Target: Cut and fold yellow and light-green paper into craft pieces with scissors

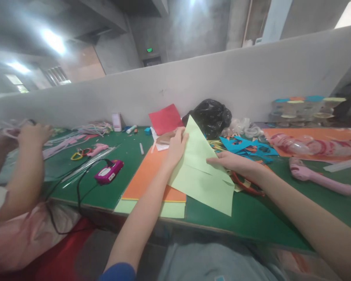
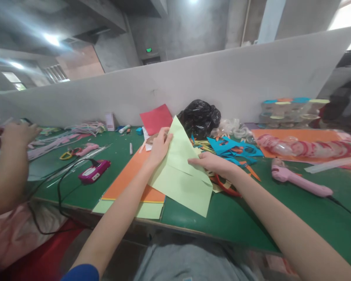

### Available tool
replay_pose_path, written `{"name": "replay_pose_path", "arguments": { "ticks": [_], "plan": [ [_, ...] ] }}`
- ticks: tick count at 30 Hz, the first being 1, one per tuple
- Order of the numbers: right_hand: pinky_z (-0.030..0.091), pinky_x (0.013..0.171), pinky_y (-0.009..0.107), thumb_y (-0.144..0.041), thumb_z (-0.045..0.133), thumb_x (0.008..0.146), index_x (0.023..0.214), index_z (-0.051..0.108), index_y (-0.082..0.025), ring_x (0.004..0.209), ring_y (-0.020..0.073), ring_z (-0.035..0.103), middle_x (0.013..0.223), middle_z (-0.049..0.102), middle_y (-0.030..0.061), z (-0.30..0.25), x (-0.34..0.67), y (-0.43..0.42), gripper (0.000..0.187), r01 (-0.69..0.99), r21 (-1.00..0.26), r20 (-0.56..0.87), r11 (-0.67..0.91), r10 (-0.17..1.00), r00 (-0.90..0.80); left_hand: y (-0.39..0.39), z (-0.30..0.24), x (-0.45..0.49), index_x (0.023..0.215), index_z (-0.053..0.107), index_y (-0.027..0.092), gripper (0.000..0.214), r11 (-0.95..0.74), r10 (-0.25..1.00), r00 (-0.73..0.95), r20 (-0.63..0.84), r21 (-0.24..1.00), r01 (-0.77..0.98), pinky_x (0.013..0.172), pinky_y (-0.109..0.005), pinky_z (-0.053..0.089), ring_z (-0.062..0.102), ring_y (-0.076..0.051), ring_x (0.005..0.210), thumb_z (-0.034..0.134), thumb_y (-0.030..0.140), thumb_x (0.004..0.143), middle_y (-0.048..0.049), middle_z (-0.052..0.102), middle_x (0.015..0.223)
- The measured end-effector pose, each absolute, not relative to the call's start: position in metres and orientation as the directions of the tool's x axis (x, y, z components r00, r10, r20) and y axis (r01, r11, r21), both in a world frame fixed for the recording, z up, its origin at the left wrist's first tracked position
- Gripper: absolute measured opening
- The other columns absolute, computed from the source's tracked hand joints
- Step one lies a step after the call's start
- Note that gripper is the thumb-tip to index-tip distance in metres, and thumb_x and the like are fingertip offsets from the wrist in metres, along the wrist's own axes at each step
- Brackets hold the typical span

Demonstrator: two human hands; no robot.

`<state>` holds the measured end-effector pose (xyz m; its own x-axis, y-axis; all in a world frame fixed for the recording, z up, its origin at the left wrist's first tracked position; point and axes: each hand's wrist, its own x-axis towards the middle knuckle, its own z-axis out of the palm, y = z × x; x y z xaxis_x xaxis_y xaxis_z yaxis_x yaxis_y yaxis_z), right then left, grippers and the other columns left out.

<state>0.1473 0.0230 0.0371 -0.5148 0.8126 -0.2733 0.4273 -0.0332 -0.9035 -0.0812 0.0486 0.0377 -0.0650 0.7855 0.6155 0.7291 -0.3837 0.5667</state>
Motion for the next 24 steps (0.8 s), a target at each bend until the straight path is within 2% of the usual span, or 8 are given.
{"name": "replay_pose_path", "arguments": {
  "ticks": [3, 7, 9, 16, 21, 24],
  "plan": [
    [0.039, 0.055, 0.027, -0.061, 0.077, 0.071, 0.068, 0.062, -0.016, 0.059, 0.0131, 0.049, 0.067, 0.059, 0.002, 0.036, 0.153, 0.028, 0.047, 0.412, -0.909, -0.221, 0.056, 0.773, -0.595, 0.05, 0.038, -0.086, 0.122, 0.055, 0.022, 0.026, -0.387, 0.783, -0.049, 0.62, 0.547, 0.742, 0.085, -0.034, 0.046, 0.065, -0.021, 0.081, 0.047, 0.032, 0.099, -0.0051, 0.067, 0.085],
    [0.029, 0.053, 0.027, -0.07, 0.07, 0.073, 0.061, 0.046, -0.019, 0.055, 0.0096, 0.03, 0.059, 0.037, -0.0048, 0.039, 0.159, 0.031, 0.058, 0.445, -0.876, -0.179, 0.184, 0.734, -0.655, 0.051, 0.038, -0.087, 0.122, 0.054, 0.022, 0.026, -0.399, 0.766, -0.038, 0.642, 0.52, 0.755, 0.081, -0.032, 0.047, 0.065, -0.021, 0.081, 0.048, 0.032, 0.099, -0.0041, 0.066, 0.083],
    [0.029, 0.054, 0.027, -0.073, 0.066, 0.075, 0.061, 0.041, -0.02, 0.056, 0.0098, 0.027, 0.06, 0.032, -0.0056, 0.042, 0.16, 0.03, 0.06, 0.465, -0.858, -0.182, 0.217, 0.719, -0.671, 0.053, 0.037, -0.088, 0.122, 0.054, 0.022, 0.026, -0.399, 0.756, -0.035, 0.654, 0.503, 0.767, 0.079, -0.03, 0.047, 0.065, -0.021, 0.079, 0.049, 0.032, 0.098, -0.0032, 0.065, 0.08],
    [0.034, 0.057, 0.029, -0.073, 0.06, 0.08, 0.056, 0.04, -0.021, 0.054, 0.0111, 0.031, 0.056, 0.035, -0.0042, 0.04, 0.159, 0.03, 0.061, 0.48, -0.84, -0.151, 0.253, 0.741, -0.654, 0.06, 0.035, -0.093, 0.122, 0.055, 0.024, 0.027, -0.433, 0.731, -0.034, 0.682, 0.501, 0.749, 0.076, -0.028, 0.046, 0.064, -0.02, 0.071, 0.049, 0.036, 0.098, -0.0006, 0.062, 0.073],
    [0.038, 0.06, 0.03, -0.071, 0.064, 0.077, 0.058, 0.053, -0.019, 0.057, 0.013, 0.043, 0.06, 0.049, -0.0001, 0.035, 0.158, 0.034, 0.057, 0.461, -0.867, -0.162, 0.191, 0.765, -0.623, 0.063, 0.034, -0.097, 0.12, 0.056, 0.026, 0.027, -0.434, 0.732, -0.064, 0.679, 0.536, 0.724, 0.08, -0.031, 0.046, 0.065, -0.021, 0.075, 0.05, 0.038, 0.097, -0.001, 0.065, 0.077],
    [0.037, 0.06, 0.029, -0.072, 0.066, 0.075, 0.063, 0.055, -0.018, 0.059, 0.0135, 0.044, 0.061, 0.05, -0.0001, 0.035, 0.155, 0.033, 0.056, 0.462, -0.867, -0.146, 0.189, 0.789, -0.597, 0.064, 0.034, -0.097, 0.122, 0.054, 0.025, 0.028, -0.428, 0.747, -0.073, 0.661, 0.562, 0.708, 0.081, -0.031, 0.047, 0.066, -0.021, 0.076, 0.048, 0.037, 0.098, -0.0014, 0.067, 0.08]
  ]
}}
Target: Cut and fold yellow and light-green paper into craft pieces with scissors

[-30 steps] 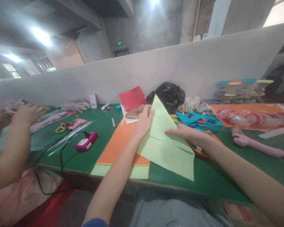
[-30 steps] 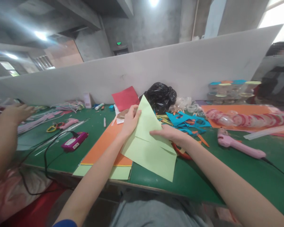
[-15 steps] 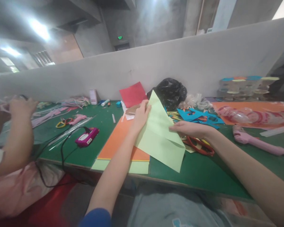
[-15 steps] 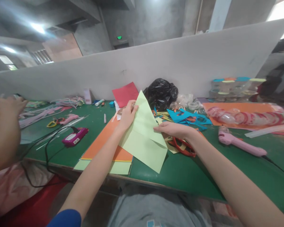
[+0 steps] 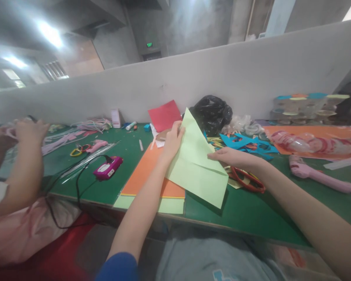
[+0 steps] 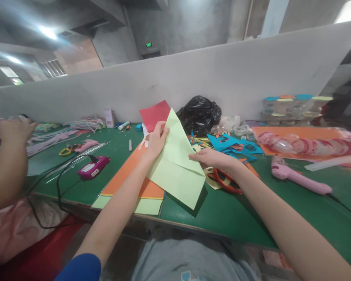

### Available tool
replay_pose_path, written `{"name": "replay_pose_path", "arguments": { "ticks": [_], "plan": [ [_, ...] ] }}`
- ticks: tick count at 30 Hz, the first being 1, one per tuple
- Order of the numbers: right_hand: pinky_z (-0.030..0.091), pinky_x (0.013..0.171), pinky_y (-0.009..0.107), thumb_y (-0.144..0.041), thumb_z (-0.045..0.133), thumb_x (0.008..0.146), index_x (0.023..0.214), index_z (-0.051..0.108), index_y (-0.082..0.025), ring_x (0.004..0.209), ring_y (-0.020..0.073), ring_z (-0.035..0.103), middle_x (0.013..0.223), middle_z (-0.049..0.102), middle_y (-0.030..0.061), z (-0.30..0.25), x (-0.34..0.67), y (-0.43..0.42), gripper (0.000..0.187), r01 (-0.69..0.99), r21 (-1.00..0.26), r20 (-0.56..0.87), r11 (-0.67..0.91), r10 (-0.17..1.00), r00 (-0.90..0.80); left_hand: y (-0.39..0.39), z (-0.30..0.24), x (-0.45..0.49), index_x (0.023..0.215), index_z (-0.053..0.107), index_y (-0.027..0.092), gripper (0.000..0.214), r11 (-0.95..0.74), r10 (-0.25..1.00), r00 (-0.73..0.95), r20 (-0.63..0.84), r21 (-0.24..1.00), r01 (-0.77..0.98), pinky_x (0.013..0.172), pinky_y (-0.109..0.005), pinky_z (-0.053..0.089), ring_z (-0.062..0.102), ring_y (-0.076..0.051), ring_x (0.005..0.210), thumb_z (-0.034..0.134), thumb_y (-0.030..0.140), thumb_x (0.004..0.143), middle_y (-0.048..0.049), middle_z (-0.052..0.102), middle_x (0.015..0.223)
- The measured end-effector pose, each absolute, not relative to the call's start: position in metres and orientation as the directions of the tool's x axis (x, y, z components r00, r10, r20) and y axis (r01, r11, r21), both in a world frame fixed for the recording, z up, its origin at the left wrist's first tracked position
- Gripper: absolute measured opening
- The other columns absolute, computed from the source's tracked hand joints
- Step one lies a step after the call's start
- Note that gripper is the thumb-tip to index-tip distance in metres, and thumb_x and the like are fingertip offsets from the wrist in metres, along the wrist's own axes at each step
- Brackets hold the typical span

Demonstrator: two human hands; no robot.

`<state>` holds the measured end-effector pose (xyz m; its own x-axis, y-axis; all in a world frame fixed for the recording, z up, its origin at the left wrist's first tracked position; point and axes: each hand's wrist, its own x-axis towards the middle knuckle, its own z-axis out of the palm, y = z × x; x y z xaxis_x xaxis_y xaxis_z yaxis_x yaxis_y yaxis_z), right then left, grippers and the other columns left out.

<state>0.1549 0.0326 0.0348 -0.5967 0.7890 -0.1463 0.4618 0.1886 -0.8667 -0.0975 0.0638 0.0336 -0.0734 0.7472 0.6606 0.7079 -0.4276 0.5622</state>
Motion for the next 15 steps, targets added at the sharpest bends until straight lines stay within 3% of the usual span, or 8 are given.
{"name": "replay_pose_path", "arguments": {
  "ticks": [8, 12, 15],
  "plan": [
    [0.029, 0.055, 0.027, -0.072, 0.06, 0.075, 0.067, 0.047, -0.02, 0.059, 0.0126, 0.038, 0.063, 0.043, -0.0021, 0.04, 0.149, 0.026, 0.054, 0.472, -0.84, -0.054, 0.266, 0.826, -0.561, 0.065, 0.033, -0.104, 0.122, 0.055, 0.024, 0.029, -0.385, 0.719, -0.164, 0.675, 0.583, 0.715, 0.082, -0.032, 0.047, 0.066, -0.021, 0.078, 0.047, 0.039, 0.098, -0.0032, 0.068, 0.082],
    [0.029, 0.056, 0.028, -0.069, 0.051, 0.083, 0.066, 0.045, -0.02, 0.061, 0.0146, 0.039, 0.063, 0.041, -0.0006, 0.037, 0.147, 0.026, 0.052, 0.53, -0.786, 0.014, 0.32, 0.865, -0.501, 0.067, 0.035, -0.109, 0.123, 0.054, 0.025, 0.03, -0.391, 0.702, -0.192, 0.686, 0.596, 0.701, 0.085, -0.033, 0.047, 0.066, -0.021, 0.08, 0.046, 0.04, 0.099, -0.0026, 0.068, 0.082],
    [0.026, 0.057, 0.029, -0.06, 0.045, 0.089, 0.062, 0.035, -0.02, 0.059, 0.0146, 0.035, 0.06, 0.034, -0.001, 0.031, 0.143, 0.029, 0.049, 0.595, -0.717, 0.118, 0.362, 0.906, -0.408, 0.069, 0.036, -0.111, 0.124, 0.054, 0.025, 0.031, -0.387, 0.688, -0.223, 0.691, 0.609, 0.693, 0.084, -0.033, 0.047, 0.065, -0.02, 0.077, 0.046, 0.041, 0.099, -0.0012, 0.065, 0.077]
  ]
}}
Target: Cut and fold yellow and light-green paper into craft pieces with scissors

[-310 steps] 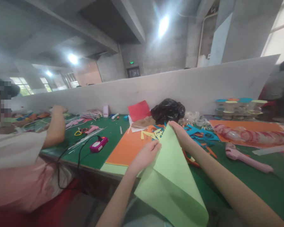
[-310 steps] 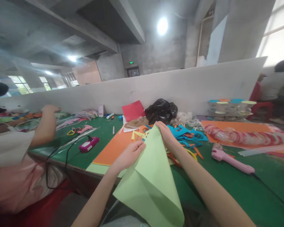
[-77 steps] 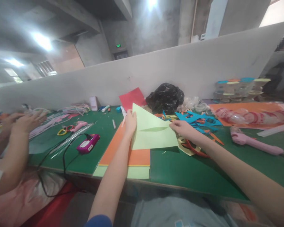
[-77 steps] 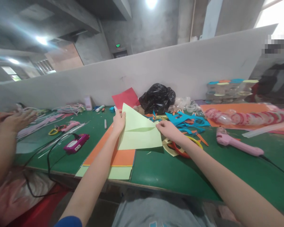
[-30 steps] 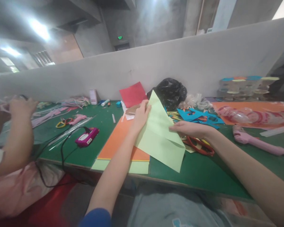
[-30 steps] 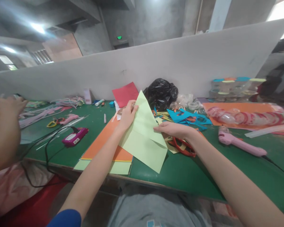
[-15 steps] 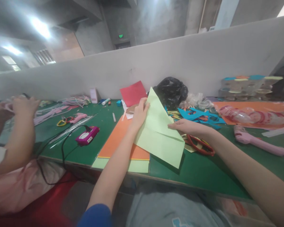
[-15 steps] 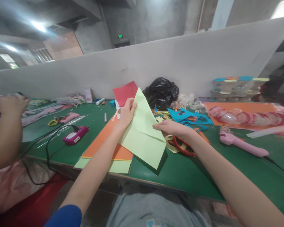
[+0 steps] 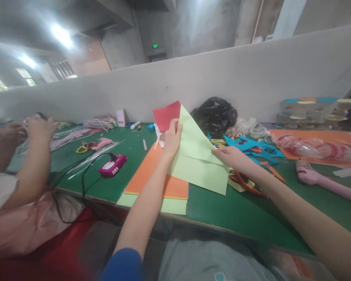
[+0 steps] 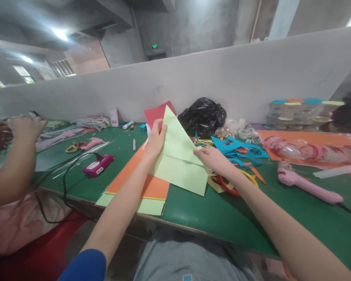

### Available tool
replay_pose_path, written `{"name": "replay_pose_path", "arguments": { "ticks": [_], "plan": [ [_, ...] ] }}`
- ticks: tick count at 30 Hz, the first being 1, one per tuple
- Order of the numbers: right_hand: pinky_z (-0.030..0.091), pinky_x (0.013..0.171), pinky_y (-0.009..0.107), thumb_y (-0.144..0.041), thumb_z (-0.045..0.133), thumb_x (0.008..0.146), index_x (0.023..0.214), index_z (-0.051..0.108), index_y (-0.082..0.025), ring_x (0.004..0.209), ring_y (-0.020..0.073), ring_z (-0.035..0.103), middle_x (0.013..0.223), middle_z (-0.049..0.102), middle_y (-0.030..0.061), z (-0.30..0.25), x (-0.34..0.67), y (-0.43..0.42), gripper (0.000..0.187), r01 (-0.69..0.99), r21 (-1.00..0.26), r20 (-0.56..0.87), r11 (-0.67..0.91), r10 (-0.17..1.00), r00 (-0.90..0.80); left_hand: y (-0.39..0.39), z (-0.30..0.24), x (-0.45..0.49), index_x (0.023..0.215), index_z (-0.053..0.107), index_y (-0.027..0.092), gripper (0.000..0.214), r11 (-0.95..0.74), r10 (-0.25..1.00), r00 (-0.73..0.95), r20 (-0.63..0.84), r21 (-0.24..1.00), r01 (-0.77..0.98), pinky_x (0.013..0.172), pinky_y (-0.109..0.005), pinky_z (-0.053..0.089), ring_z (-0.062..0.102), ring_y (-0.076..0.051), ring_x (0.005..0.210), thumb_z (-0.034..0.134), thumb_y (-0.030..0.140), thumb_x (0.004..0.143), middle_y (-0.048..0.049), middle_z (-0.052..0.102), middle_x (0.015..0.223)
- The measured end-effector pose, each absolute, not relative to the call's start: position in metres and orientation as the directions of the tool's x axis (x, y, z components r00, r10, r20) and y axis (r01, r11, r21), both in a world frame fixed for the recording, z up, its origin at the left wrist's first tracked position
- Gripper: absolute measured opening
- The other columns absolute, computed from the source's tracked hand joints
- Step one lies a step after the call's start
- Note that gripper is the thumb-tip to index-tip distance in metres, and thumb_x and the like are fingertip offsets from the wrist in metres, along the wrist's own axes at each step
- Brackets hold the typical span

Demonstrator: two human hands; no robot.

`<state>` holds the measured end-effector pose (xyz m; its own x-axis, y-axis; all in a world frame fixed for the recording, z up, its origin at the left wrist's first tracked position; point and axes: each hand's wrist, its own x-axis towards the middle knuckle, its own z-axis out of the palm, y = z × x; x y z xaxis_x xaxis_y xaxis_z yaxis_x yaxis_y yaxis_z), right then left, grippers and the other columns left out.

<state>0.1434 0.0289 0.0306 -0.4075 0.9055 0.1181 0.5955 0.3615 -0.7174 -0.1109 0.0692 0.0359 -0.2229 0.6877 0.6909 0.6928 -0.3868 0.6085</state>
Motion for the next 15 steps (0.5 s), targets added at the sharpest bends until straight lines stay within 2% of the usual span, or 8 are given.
{"name": "replay_pose_path", "arguments": {
  "ticks": [3, 11, 15],
  "plan": [
    [0.025, 0.057, 0.03, -0.055, 0.042, 0.091, 0.061, 0.026, -0.021, 0.057, 0.0143, 0.034, 0.059, 0.03, -0.0014, 0.0253, 0.1406, 0.0311, 0.048, 0.619, -0.692, 0.154, 0.371, 0.914, -0.376, 0.0699, 0.0355, -0.1109, 0.123, 0.055, 0.025, 0.031, -0.366, 0.683, -0.246, 0.688, 0.613, 0.7, 0.082, -0.033, 0.047, 0.064, -0.021, 0.074, 0.046, 0.041, 0.099, -0.0013, 0.064, 0.076],
    [0.037, 0.065, 0.03, -0.043, 0.042, 0.09, 0.07, 0.042, -0.021, 0.072, 0.0186, 0.049, 0.071, 0.048, 0.0003, 0.0335, 0.1407, 0.0252, 0.03, 0.558, -0.702, 0.175, 0.442, 0.867, -0.466, 0.0674, 0.037, -0.1131, 0.122, 0.054, 0.025, 0.029, -0.357, 0.668, -0.275, 0.691, 0.622, 0.697, 0.08, -0.032, 0.047, 0.064, -0.021, 0.074, 0.047, 0.041, 0.098, -0.0013, 0.064, 0.078],
    [0.033, 0.061, 0.03, -0.048, 0.042, 0.093, 0.063, 0.037, -0.021, 0.065, 0.0181, 0.047, 0.064, 0.047, 0.0005, 0.0317, 0.1421, 0.0258, 0.04, 0.608, -0.682, 0.168, 0.407, 0.896, -0.411, 0.0642, 0.0408, -0.1157, 0.121, 0.054, 0.024, 0.028, -0.337, 0.669, -0.286, 0.685, 0.624, 0.705, 0.078, -0.034, 0.046, 0.061, -0.02, 0.07, 0.045, 0.04, 0.099, -0.0002, 0.061, 0.074]
  ]
}}
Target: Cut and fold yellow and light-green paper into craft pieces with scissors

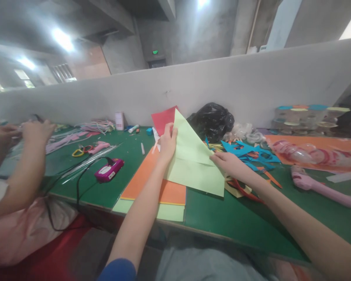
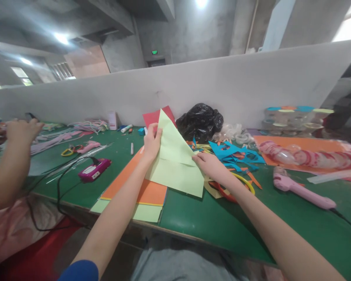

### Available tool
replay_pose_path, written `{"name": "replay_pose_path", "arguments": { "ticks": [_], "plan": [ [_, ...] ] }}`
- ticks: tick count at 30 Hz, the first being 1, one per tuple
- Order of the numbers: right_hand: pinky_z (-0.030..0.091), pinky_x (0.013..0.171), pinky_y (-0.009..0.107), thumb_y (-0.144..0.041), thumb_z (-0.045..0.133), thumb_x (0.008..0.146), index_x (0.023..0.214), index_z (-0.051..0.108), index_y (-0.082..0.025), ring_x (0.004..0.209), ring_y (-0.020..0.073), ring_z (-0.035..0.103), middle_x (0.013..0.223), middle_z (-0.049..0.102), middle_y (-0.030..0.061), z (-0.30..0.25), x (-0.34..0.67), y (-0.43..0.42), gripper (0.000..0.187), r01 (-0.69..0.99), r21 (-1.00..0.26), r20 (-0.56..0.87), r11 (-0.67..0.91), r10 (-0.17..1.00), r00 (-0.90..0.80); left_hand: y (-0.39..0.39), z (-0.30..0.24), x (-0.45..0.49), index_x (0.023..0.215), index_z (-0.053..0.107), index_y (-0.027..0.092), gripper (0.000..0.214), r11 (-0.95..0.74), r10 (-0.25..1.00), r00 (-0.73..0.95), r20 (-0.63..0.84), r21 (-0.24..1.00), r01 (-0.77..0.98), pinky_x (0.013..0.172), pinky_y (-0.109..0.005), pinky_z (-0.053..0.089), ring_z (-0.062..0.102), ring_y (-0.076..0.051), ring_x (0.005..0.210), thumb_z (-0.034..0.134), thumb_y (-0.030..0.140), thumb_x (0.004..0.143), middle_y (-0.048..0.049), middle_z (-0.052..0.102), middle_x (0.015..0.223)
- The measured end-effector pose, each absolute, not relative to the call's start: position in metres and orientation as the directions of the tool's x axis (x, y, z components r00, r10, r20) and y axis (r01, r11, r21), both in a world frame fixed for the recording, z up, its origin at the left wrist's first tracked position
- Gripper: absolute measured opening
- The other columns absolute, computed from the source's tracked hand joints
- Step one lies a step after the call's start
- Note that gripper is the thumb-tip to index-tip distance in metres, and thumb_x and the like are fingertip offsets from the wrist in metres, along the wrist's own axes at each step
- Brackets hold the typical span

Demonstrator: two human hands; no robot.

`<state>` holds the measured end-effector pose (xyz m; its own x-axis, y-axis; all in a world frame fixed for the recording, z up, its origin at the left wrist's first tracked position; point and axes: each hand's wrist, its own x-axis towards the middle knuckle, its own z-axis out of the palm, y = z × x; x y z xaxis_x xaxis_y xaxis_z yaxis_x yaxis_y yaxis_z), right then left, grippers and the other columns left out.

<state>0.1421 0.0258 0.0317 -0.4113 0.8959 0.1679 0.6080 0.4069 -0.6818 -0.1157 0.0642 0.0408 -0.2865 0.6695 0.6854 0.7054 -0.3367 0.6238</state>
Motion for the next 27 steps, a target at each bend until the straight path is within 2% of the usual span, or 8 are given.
{"name": "replay_pose_path", "arguments": {
  "ticks": [5, 10, 13, 16, 18, 22, 27],
  "plan": [
    [0.03, 0.053, 0.03, -0.057, 0.042, 0.092, 0.059, 0.038, -0.022, 0.049, 0.0163, 0.043, 0.052, 0.039, -0.0009, 0.03, 0.144, 0.028, 0.049, 0.631, -0.712, 0.09, 0.309, 0.931, -0.355, 0.06, 0.046, -0.114, 0.118, 0.057, 0.025, 0.027, -0.326, 0.651, -0.335, 0.681, 0.65, 0.687, 0.078, -0.033, 0.046, 0.06, -0.02, 0.069, 0.048, 0.041, 0.098, 0.0002, 0.06, 0.071],
    [0.04, 0.058, 0.029, -0.049, 0.04, 0.095, 0.075, 0.046, -0.022, 0.06, 0.0174, 0.052, 0.064, 0.047, -0.0019, 0.029, 0.143, 0.028, 0.034, 0.527, -0.742, 0.113, 0.414, 0.853, -0.51, 0.062, 0.046, -0.124, 0.116, 0.057, 0.025, 0.03, -0.346, 0.627, -0.36, 0.691, 0.661, 0.667, 0.079, -0.033, 0.047, 0.058, -0.018, 0.066, 0.048, 0.048, 0.097, 0.0011, 0.058, 0.07],
    [0.038, 0.063, 0.029, -0.046, 0.039, 0.096, 0.073, 0.046, -0.022, 0.064, 0.0178, 0.052, 0.066, 0.05, -0.0006, 0.03, 0.143, 0.027, 0.033, 0.578, -0.667, 0.159, 0.47, 0.848, -0.506, 0.065, 0.045, -0.131, 0.116, 0.057, 0.025, 0.031, -0.346, 0.611, -0.372, 0.699, 0.659, 0.668, 0.078, -0.032, 0.047, 0.057, -0.018, 0.066, 0.048, 0.048, 0.097, 0.0009, 0.058, 0.069],
    [0.033, 0.063, 0.031, -0.048, 0.036, 0.097, 0.06, 0.04, -0.022, 0.061, 0.0181, 0.048, 0.061, 0.05, 0.0019, 0.03, 0.144, 0.028, 0.045, 0.701, -0.542, 0.183, 0.464, 0.879, -0.44, 0.066, 0.045, -0.133, 0.115, 0.057, 0.025, 0.03, -0.331, 0.6, -0.388, 0.7, 0.659, 0.676, 0.075, -0.031, 0.047, 0.055, -0.017, 0.063, 0.048, 0.048, 0.098, 0.0021, 0.054, 0.064],
    [0.031, 0.061, 0.031, -0.052, 0.035, 0.097, 0.056, 0.037, -0.022, 0.058, 0.0179, 0.046, 0.058, 0.05, 0.0024, 0.031, 0.146, 0.029, 0.051, 0.739, -0.507, 0.165, 0.443, 0.892, -0.421, 0.066, 0.044, -0.133, 0.115, 0.057, 0.025, 0.03, -0.325, 0.602, -0.389, 0.698, 0.658, 0.679, 0.074, -0.031, 0.047, 0.054, -0.017, 0.061, 0.048, 0.047, 0.098, 0.0027, 0.053, 0.063],
    [0.031, 0.059, 0.03, -0.057, 0.037, 0.096, 0.056, 0.038, -0.022, 0.054, 0.0169, 0.047, 0.056, 0.051, 0.0012, 0.032, 0.15, 0.029, 0.054, 0.705, -0.572, 0.145, 0.419, 0.898, -0.416, 0.066, 0.042, -0.131, 0.115, 0.057, 0.023, 0.028, -0.329, 0.604, -0.382, 0.699, 0.655, 0.68, 0.075, -0.03, 0.047, 0.057, -0.016, 0.066, 0.048, 0.043, 0.098, 0.001, 0.058, 0.069],
    [0.039, 0.062, 0.031, -0.057, 0.036, 0.096, 0.058, 0.043, -0.022, 0.056, 0.0178, 0.053, 0.055, 0.055, 0.0019, 0.033, 0.152, 0.029, 0.053, 0.618, -0.68, 0.068, 0.396, 0.872, -0.484, 0.067, 0.041, -0.133, 0.111, 0.057, 0.023, 0.02, -0.348, 0.602, -0.386, 0.699, 0.664, 0.661, 0.073, -0.029, 0.045, 0.058, -0.016, 0.067, 0.049, 0.036, 0.098, 0.0004, 0.061, 0.074]
  ]
}}
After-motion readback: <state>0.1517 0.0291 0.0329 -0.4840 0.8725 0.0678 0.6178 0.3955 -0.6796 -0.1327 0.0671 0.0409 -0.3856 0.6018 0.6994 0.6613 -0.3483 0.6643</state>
